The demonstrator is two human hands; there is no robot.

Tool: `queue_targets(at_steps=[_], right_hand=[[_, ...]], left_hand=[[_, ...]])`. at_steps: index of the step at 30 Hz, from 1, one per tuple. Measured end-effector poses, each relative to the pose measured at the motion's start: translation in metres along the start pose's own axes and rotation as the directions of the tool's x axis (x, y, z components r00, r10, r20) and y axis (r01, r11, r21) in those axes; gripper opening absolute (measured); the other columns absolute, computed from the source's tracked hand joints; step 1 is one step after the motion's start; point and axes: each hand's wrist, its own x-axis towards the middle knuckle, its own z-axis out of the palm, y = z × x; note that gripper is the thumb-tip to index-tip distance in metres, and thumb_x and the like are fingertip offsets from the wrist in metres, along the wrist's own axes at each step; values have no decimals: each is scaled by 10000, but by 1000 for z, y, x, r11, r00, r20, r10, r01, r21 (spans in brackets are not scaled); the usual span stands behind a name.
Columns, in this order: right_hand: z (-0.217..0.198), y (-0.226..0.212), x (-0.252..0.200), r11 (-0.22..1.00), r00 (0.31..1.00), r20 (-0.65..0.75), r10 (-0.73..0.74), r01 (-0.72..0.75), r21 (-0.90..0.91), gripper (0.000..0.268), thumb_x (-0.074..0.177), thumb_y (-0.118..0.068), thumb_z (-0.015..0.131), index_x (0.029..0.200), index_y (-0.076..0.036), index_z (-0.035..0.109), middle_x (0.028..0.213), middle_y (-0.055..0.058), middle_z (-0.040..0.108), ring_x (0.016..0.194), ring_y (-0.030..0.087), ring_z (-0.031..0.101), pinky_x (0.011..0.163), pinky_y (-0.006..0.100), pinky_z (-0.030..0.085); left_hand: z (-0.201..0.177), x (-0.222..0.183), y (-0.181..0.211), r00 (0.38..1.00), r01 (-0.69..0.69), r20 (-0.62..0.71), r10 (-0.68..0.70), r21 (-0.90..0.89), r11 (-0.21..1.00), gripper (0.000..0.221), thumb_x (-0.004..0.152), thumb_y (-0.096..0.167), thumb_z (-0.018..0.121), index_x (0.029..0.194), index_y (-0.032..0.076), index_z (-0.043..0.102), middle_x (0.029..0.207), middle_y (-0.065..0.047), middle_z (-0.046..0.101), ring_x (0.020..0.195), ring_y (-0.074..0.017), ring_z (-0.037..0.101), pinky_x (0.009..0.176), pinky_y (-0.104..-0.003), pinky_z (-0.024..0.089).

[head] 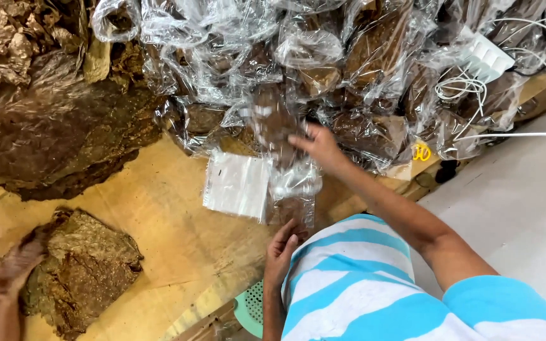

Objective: The person places rolled brown food items into clear plastic bags and sets them aside. Another person folds a large sheet of the same material on the table. The camera wearer handles the items one at a time, placing each into a bag and stacking the finished packages.

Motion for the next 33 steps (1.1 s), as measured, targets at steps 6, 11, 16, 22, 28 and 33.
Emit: queue_targets(at_steps=[6,11,16,22,28,33], right_hand=[[-48,-168,15,996,926,-369,-82,60,-70,830,940,-611,553,1492,-10,400,908,0,601,473,27,347,362,174,328],[-71,-130,69,967,945,-237,-225,247,67,553,967,-444,645,1328,-38,543,951,36,689,674,79,548,572,236,487],[-33,-40,72,923,946,-82,-314,325,205,304,992,-293,725,1179,-59,672,990,70,768,856,130,729,762,294,628],[17,132,22,865,876,393,-280,408,-293,269,1004,-291,726,1204,-112,716,1143,115,690,1089,255,638,919,427,500],[27,227,2,133,621,638,-456,756,-641,676,1037,-526,511,1618,-196,409,1709,116,292,1561,382,238,1223,614,217],[23,238,11,17,512,635,-579,786,-618,598,1042,-507,513,1574,-234,485,1680,51,379,1556,297,306,1252,531,226]], left_hand=[[-15,18,-11,955,121,-272,-118,-7,993,433,952,189,668,1354,28,661,1242,-160,767,1138,-234,733,978,-327,592],[-17,27,0,898,-21,-439,-39,-133,991,342,998,119,654,1320,11,690,1173,-111,768,993,-146,740,804,-246,618],[-34,35,-27,867,-30,-499,-8,-68,997,295,1022,111,632,1301,42,698,1108,-96,768,941,-152,751,801,-269,616],[-61,31,-49,772,21,-626,114,204,979,235,1039,86,624,1244,68,738,1081,-114,767,939,-175,726,832,-330,606],[-76,53,-38,702,109,-567,431,683,722,260,1016,105,648,1266,130,711,1213,-103,674,1134,-300,696,972,-411,560],[-95,75,-63,726,207,-464,507,851,482,439,890,184,801,1312,166,685,1347,-91,564,1211,-330,620,1046,-462,504]])
